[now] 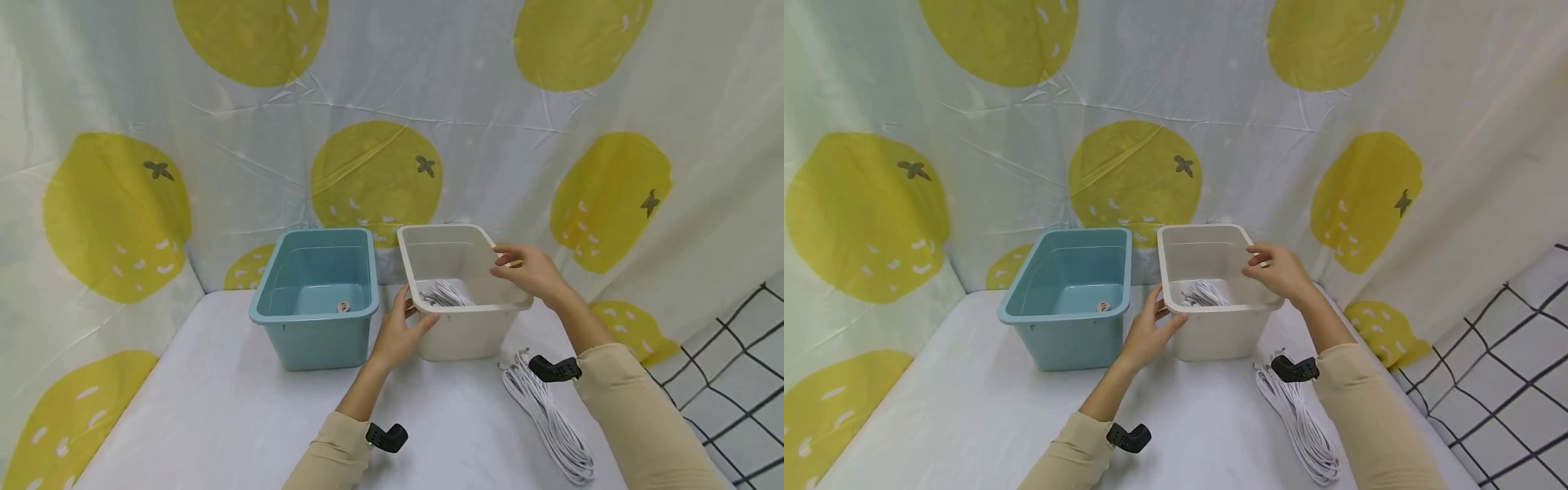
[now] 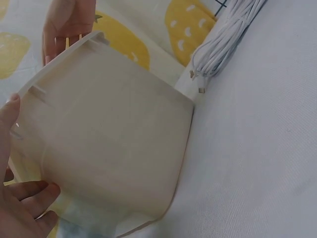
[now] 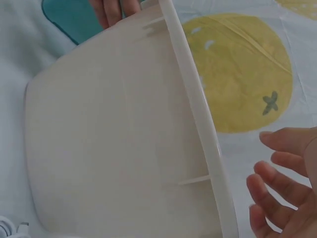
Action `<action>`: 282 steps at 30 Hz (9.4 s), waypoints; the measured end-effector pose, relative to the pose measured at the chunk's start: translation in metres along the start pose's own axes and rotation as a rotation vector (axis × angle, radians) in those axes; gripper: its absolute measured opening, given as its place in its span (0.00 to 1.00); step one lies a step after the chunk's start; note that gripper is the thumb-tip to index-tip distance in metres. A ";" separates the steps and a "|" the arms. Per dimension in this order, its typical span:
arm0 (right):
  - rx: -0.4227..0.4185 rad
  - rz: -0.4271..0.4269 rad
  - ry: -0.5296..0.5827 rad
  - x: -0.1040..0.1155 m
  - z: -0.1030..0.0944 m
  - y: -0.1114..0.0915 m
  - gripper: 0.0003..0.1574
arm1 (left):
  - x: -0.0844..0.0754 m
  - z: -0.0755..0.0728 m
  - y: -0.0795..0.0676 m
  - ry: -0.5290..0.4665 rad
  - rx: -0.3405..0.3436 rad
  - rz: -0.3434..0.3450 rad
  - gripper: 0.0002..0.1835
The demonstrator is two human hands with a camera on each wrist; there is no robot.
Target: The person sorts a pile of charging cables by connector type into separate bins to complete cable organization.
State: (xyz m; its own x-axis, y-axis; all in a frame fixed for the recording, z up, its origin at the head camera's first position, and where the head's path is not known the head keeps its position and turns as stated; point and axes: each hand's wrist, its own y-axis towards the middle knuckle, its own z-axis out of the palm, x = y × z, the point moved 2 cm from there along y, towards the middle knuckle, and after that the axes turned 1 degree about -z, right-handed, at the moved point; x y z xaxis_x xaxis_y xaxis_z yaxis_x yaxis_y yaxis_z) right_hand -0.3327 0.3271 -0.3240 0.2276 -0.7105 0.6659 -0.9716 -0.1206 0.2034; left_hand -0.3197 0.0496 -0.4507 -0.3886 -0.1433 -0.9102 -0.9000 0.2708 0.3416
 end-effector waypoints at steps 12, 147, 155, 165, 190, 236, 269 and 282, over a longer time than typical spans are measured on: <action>-0.035 -0.063 0.002 -0.003 -0.011 -0.036 0.35 | 0.001 -0.002 0.001 0.020 0.003 0.017 0.47; -0.132 0.366 0.005 -0.109 -0.019 -0.197 0.40 | 0.004 0.003 -0.003 0.018 0.011 0.024 0.47; -0.174 0.302 -0.005 -0.099 -0.036 -0.189 0.39 | 0.003 0.002 -0.003 0.036 0.004 0.011 0.47; -0.163 0.268 -0.043 -0.079 -0.057 -0.166 0.39 | 0.005 0.002 -0.004 0.012 0.001 0.024 0.47; -0.037 0.105 0.094 -0.017 -0.035 -0.061 0.31 | 0.001 0.002 -0.003 0.018 0.015 0.029 0.47; -0.169 0.009 0.047 0.016 0.011 0.003 0.31 | 0.007 0.002 -0.003 0.010 0.008 0.059 0.46; -0.146 -0.037 0.062 -0.007 0.002 -0.073 0.36 | 0.008 0.000 -0.003 0.016 0.024 0.028 0.46; -0.136 -0.071 -0.073 -0.025 0.008 -0.116 0.32 | 0.005 -0.001 -0.003 0.020 0.020 0.028 0.46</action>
State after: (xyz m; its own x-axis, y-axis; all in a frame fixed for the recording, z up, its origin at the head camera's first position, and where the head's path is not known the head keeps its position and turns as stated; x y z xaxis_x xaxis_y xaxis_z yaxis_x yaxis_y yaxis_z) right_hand -0.2263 0.3536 -0.3702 0.2855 -0.7524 0.5936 -0.9345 -0.0813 0.3464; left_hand -0.3189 0.0471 -0.4561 -0.4177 -0.1545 -0.8953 -0.8847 0.2936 0.3621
